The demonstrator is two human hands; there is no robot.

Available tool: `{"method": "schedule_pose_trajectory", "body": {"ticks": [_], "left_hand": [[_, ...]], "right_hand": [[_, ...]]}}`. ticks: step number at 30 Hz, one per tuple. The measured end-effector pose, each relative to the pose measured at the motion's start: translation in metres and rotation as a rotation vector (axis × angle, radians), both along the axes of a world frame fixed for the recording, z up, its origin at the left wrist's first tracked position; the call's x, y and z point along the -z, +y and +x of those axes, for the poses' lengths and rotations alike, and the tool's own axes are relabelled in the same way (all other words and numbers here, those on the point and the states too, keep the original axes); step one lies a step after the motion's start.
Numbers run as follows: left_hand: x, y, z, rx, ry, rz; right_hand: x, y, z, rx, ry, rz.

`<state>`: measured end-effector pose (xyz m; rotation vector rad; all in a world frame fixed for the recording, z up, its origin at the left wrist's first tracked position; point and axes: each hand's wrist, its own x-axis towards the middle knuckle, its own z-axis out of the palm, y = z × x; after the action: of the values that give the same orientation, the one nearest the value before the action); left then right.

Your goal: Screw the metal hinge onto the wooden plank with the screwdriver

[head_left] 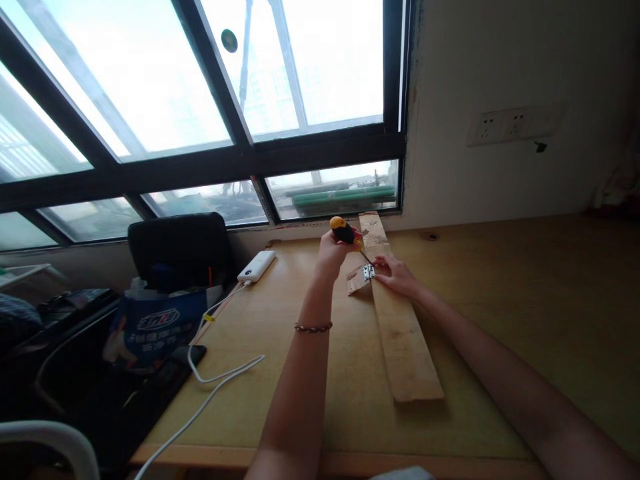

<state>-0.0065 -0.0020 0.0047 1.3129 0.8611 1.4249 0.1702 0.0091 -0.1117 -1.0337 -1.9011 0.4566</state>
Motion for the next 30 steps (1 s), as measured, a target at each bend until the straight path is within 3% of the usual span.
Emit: {"method": "schedule_pose_trajectory", "body": {"ticks": [15, 30], "left_hand": [[0.0025, 0.0036, 0.0027, -0.078, 0.133, 0.066], [0.0033, 0.0026, 0.0047, -0.047, 0.152, 0.086]], "right_hand": [[0.0013, 0.0006, -0.0009, -0.01, 0.02, -0.009], [0.0002, -0.0001, -0.0011, -0.026, 0.037, -0.012]]}}
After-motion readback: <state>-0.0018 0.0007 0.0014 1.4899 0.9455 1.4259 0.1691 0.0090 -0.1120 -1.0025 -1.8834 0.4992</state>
